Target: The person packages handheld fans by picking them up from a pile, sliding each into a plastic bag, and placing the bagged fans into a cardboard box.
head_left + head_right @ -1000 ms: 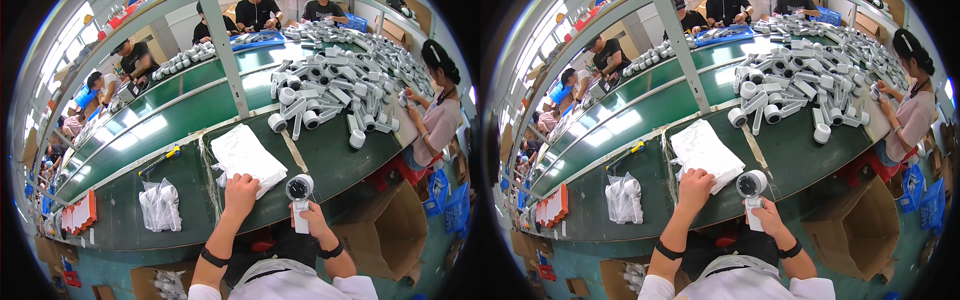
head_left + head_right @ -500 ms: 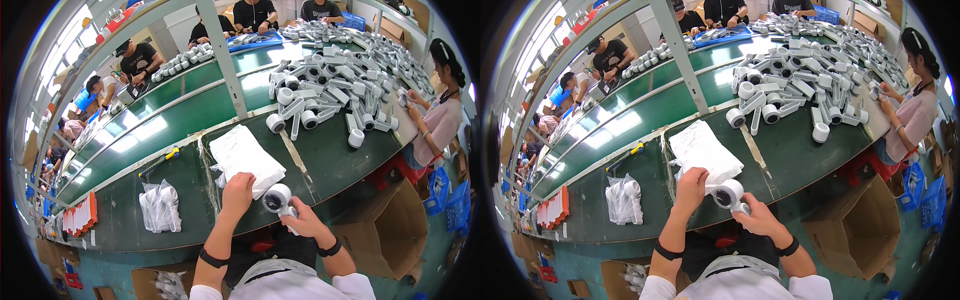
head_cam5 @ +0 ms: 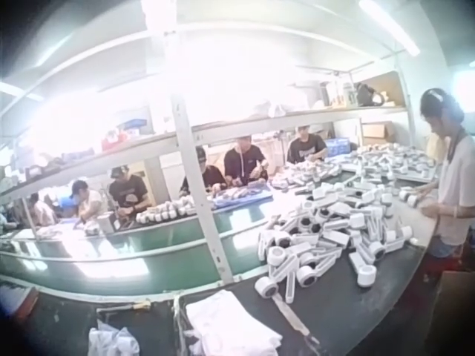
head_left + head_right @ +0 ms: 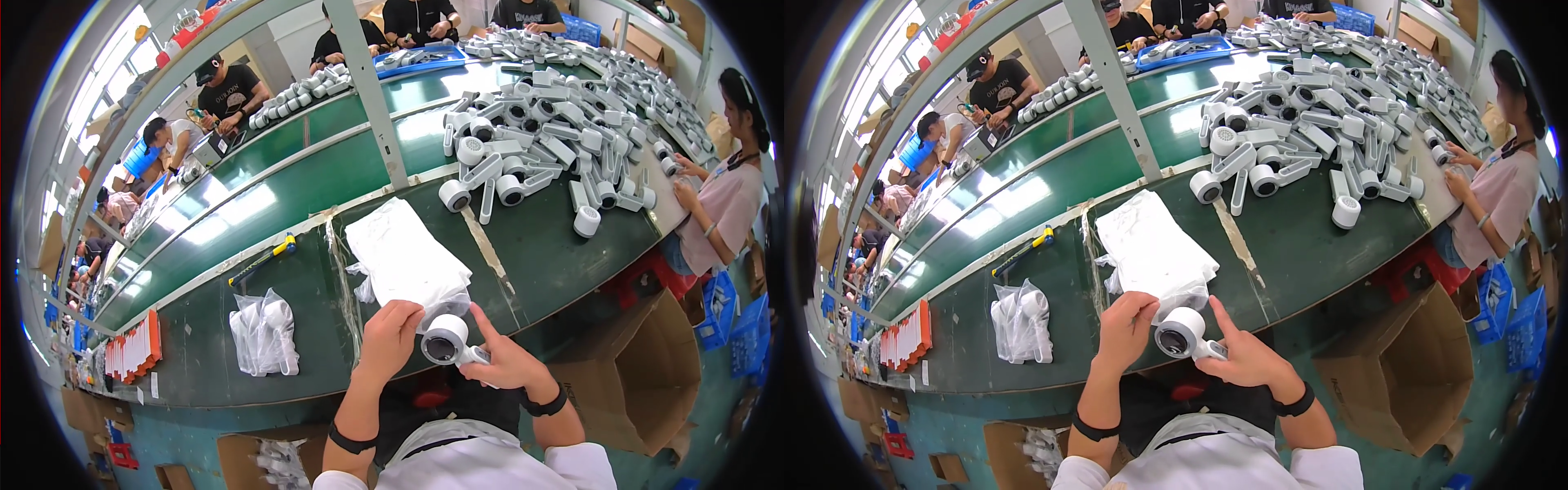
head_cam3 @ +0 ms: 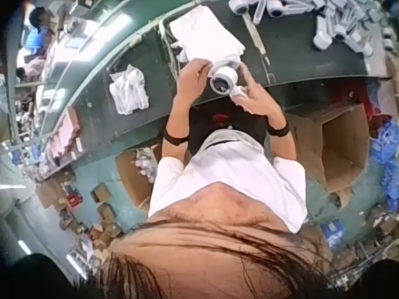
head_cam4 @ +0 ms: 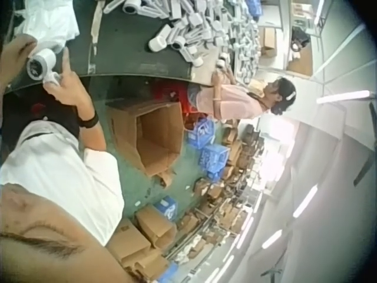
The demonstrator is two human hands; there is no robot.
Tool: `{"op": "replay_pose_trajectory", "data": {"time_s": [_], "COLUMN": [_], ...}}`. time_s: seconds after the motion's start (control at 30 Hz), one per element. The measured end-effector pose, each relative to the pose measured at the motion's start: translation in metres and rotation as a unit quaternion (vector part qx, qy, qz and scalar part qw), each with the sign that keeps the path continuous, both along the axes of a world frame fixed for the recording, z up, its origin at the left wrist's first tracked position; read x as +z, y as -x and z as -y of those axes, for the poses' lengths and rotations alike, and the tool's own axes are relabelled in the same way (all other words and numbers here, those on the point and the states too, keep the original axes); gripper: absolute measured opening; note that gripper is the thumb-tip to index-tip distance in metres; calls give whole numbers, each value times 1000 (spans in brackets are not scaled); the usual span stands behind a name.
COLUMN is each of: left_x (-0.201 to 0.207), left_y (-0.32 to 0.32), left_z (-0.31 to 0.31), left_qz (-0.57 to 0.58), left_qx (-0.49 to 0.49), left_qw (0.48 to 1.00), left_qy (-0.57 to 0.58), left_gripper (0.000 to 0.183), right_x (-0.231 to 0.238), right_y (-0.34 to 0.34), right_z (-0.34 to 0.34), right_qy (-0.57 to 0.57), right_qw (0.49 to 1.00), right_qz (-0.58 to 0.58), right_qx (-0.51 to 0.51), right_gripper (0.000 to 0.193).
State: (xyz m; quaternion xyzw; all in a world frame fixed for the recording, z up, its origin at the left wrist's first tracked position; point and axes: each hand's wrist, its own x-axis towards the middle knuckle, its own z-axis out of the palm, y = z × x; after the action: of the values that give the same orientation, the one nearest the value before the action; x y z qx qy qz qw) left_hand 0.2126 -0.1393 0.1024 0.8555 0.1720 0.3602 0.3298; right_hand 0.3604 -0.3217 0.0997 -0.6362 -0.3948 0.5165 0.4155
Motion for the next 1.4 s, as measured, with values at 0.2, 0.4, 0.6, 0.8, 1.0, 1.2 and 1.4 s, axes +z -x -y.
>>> {"op": "replay_pose_trajectory", "data": {"time_s": [0.2, 0.4, 0.6, 0.8, 1.0, 1.2, 1.4], "left_x": [0, -2, -3, -7, -1, -6, -2], "left_y": [5, 13, 13, 6, 11, 20, 38], "left_z": [10, 10, 24, 31, 44, 60, 57], "left_qz": [0, -2, 0, 29, -18, -44, -66], "left_qx": [-26, -36, -26, 10, -119, -200, -221], "left_qw": [1000, 999, 996, 994, 977, 973, 956], "left_qy": [17, 20, -86, -110, -176, -110, 182], "left_gripper": [6, 6, 11, 11, 23, 21, 27], "right_x": [-12, -23, -14, -12, -9, -30, -51], "right_y": [-10, -6, 4, 12, 14, 14, 17], "right_z": [-6, -9, -13, -15, -19, -24, -30], "right_qy": [-16, -16, 34, 20, 5, -68, -140], "right_qw": [998, 995, 996, 998, 986, 971, 951], "right_qz": [-48, -102, -48, 46, 147, 164, 124], "right_qx": [45, 8, -62, -31, -76, -162, -248], "right_gripper": [94, 86, 78, 75, 90, 97, 73]}}
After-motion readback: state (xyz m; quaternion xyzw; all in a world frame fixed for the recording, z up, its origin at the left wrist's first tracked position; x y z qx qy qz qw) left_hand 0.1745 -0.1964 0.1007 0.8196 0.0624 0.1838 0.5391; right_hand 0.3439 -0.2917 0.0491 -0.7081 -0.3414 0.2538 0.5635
